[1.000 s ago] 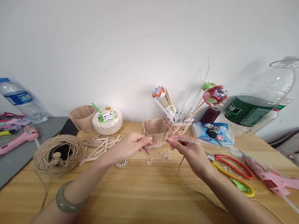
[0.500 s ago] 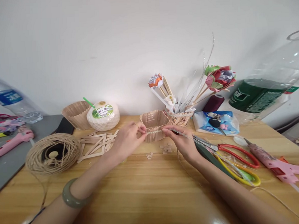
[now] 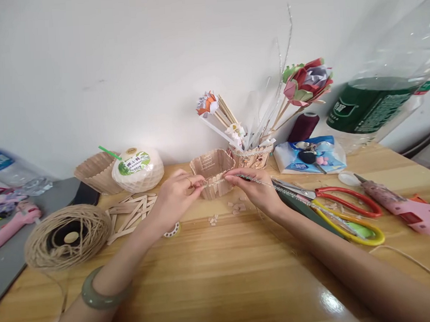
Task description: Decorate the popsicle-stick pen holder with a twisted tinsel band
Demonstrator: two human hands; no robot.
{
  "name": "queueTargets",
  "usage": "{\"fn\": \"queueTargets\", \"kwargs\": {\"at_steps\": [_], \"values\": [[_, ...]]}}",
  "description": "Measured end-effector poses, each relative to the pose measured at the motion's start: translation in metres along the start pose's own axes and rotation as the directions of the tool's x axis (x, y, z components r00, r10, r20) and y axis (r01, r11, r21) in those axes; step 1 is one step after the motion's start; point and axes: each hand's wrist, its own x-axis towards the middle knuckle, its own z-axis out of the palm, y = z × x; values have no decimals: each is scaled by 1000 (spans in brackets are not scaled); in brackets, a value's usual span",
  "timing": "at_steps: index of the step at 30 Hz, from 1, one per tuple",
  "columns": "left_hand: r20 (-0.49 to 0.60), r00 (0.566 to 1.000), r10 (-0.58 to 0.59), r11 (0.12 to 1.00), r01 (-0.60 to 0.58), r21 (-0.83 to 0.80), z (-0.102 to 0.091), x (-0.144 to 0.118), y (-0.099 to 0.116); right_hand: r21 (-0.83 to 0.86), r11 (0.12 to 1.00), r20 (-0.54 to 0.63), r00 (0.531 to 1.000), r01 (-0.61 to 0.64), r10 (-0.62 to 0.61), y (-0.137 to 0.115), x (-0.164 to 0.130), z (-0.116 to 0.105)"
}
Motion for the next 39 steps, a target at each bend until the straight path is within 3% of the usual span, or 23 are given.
{"fn": "queueTargets", "kwargs": {"at_steps": [7, 9, 12, 13, 15, 18, 19, 21, 23, 28, 31, 35, 39], "values": [[63, 997, -53, 998, 51, 22, -6, 1, 0, 9, 1000, 16, 1000, -6, 6, -12, -2, -4], [-11, 1000, -18, 1000, 18, -20, -13, 1, 5, 17, 1000, 38, 999, 0, 0, -21, -4, -7], [-88, 995, -42, 970, 19, -241, -28, 1, 20, 34, 999, 86, 996, -2, -1, -39, -10, -11], [-32, 995, -99, 940, 83, -332, -32, 1, 26, 38, 999, 105, 994, -7, 3, -44, -12, -12], [227, 958, -174, 855, 261, -449, -39, 1, 36, 39, 999, 151, 989, -9, 3, -53, -17, -13], [576, 811, -101, 698, 471, -540, -39, 0, 42, 38, 999, 234, 972, 17, -26, -60, -21, -14], [626, 777, -69, 648, 512, -565, -37, -1, 42, 41, 999, 259, 965, 29, -38, -62, -22, -14], [657, 752, -46, 579, 556, -596, -34, -2, 40, 42, 998, 296, 953, 45, -55, -63, -23, -15], [640, 766, -58, 583, 547, -602, -32, -2, 39, 29, 999, 307, 950, 41, -48, -64, -23, -15], [535, 831, -150, 753, 447, -483, -33, -4, 43, -18, 1000, 281, 960, -17, 21, -62, -25, -14], [451, 856, -252, 811, 441, -385, -32, -8, 47, -14, 999, 251, 967, -48, 50, -62, -27, -13], [280, 900, -334, 869, 409, -278, -30, -11, 52, 7, 994, 200, 974, -109, 105, -65, -27, -12], [77, 945, -317, 936, 325, -134, -28, -14, 58, 68, 975, 171, 965, -212, 198, -66, -26, -10]]}}
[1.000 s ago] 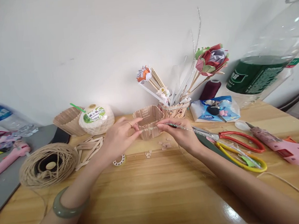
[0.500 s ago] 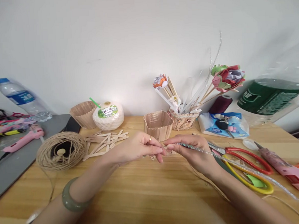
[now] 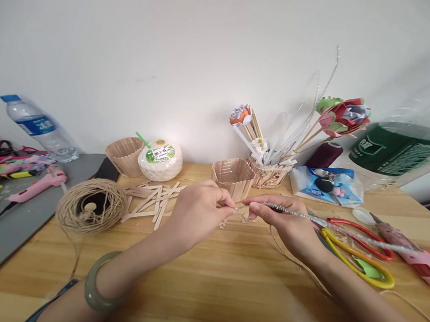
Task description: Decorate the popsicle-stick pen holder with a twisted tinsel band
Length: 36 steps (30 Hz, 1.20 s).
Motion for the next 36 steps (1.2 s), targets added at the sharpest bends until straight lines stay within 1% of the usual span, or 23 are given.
{"fn": "queueTargets", "kwargs": {"at_steps": [3, 4, 5, 6, 7, 8, 9, 11, 12, 14, 16, 18, 20, 24, 27, 29, 31, 33, 34, 36], "values": [[-140, 982, 127, 986, -109, 124, 1, -2, 1, 163, 982, -16, 995, -95, 99, 3, 2, 1], [-153, 975, 159, 979, -135, 154, 1, -2, 0, 209, 971, -14, 992, -117, 123, 4, 2, 0], [-133, 978, 163, 976, -141, 165, 1, -2, -1, 235, 964, -13, 991, -128, 135, 5, 3, 0], [-81, 987, 140, 981, -127, 144, 0, -1, -3, 239, 962, -11, 991, -129, 135, 6, 3, -1], [1, 995, 98, 992, -98, 83, -2, 1, -4, 231, 966, -16, 992, -118, 126, 6, 3, -2], [103, 993, 56, 998, -55, -13, -4, 3, -6, 218, 971, -25, 994, -102, 110, 7, 4, -3], [216, 976, 37, 991, -9, -131, -7, 6, -7, 205, 975, -31, 995, -83, 91, 7, 4, -4], [403, 912, 76, 930, 81, -359, -12, 11, -10, 184, 981, -26, 998, -52, 58, 6, 3, -5], [467, 878, 109, 891, 122, -437, -14, 12, -11, 176, 984, -14, 999, -40, 44, 6, 2, -5], [554, 818, 151, 837, 192, -512, -15, 15, -12, 161, 986, 28, 999, -33, 28, 4, 1, -4], [613, 772, 170, 811, 243, -532, -14, 16, -14, 151, 988, 74, 997, -37, 26, 3, 0, -2], [643, 742, 193, 791, 270, -548, -11, 16, -16, 145, 989, 114, 993, -32, 15, 3, -1, -1], [658, 726, 200, 760, 309, -572, -8, 16, -18, 127, 992, 147, 989, -15, -3, 4, -2, -1], [707, 683, 184, 666, 442, -601, -6, 17, -19, 72, 997, 209, 978, 8, -23, 6, -2, -6], [740, 647, 186, 595, 525, -608, -5, 17, -18, 83, 996, 281, 959, 11, -34, 5, -1, -7], [760, 620, 197, 553, 569, -608, -3, 15, -17, 70, 997, 308, 950, 37, -57, 4, -2, -7], [775, 593, 220, 522, 599, -607, 0, 13, -16, -10, 995, 311, 946, 98, -90, 3, -2, -7], [778, 578, 246, 503, 610, -612, 3, 11, -15, -139, 975, 303, 945, 175, -127, 3, -3, -6], [776, 578, 252, 496, 611, -616, 4, 10, -15, -200, 957, 298, 944, 208, -143, 4, -4, -6], [769, 590, 245, 490, 609, -623, 4, 10, -16, -279, 927, 299, 940, 252, -165, 4, -4, -6]]}}
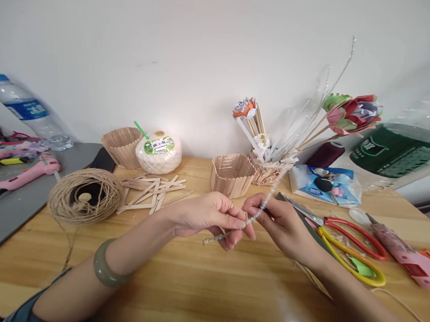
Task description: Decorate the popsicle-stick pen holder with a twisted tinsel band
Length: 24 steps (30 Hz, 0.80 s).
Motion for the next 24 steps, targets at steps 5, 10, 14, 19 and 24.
{"fn": "queueTargets", "kwargs": {"at_steps": [5, 10, 14, 19, 24], "values": [[-77, 997, 1, 999, 2, 44, -5, -1, 4, 56, 998, 42, 999, -26, 24, -2, 0, 0], [-127, 992, -9, 999, 15, 47, -7, -1, 5, 172, 976, 60, 990, -133, 124, -11, 0, -2], [-143, 990, -17, 999, 23, 40, -6, -1, 4, 198, 965, 81, 984, -173, 160, -15, -1, -4], [-158, 987, -5, 998, 14, 58, -6, -1, 5, 213, 963, 48, 986, -166, 159, -14, -1, -4], [-173, 985, 18, 990, 7, 142, -7, -1, 5, 162, 973, 2, 986, -162, 164, -11, -1, -4]]}}
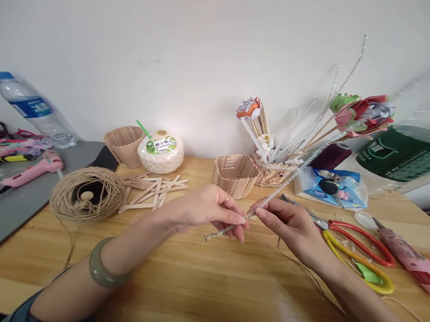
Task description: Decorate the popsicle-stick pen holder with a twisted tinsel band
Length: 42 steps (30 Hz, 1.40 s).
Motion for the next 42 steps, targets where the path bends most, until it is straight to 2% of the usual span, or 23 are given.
{"fn": "queueTargets", "kwargs": {"at_steps": [5, 13, 18, 21, 26, 28, 31, 34, 37, 39, 42], "values": [[-13, 1000, 18, 999, -18, 39, -1, 1, -2, -48, 999, -16, 1000, 2, -3, -1, 0, 0], [-66, 996, 54, 991, -45, 125, 0, 0, -1, -28, 999, 2, 1000, 30, -30, -6, 1, -2], [-129, 991, 37, 996, -26, 86, 2, 1, -2, -26, 1000, -13, 1000, 0, 0, -6, -1, -2], [-156, 987, 29, 997, -17, 77, 4, 2, -2, 15, 999, -31, 999, -37, 38, -4, -2, -1], [-247, 966, 74, 978, -21, 209, 5, 0, 1, 186, 979, -15, 996, -81, 85, 5, -2, 0], [-183, 980, 73, 981, -38, 191, 3, -1, 1, 219, 972, -10, 996, -86, 90, 7, -1, 0], [-60, 996, 59, 996, -54, 75, 0, -1, 0, 217, 974, -33, 996, -70, 79, 6, 0, 0], [-33, 998, 45, 999, -45, 7, -1, 0, -2, 175, 984, -14, 999, -43, 46, 1, 1, -1], [39, 999, 13, 1000, -13, -7, 1, 2, -4, 132, 991, 12, 1000, -27, 26, -4, 1, -1], [44, 999, 6, 1000, -5, -21, 2, 4, -5, 120, 992, 17, 999, -32, 30, -5, 1, 0], [-15, 999, 39, 999, -39, -18, 4, 5, -6, 118, 992, 2, 999, -43, 43, -4, 0, 0]]}}
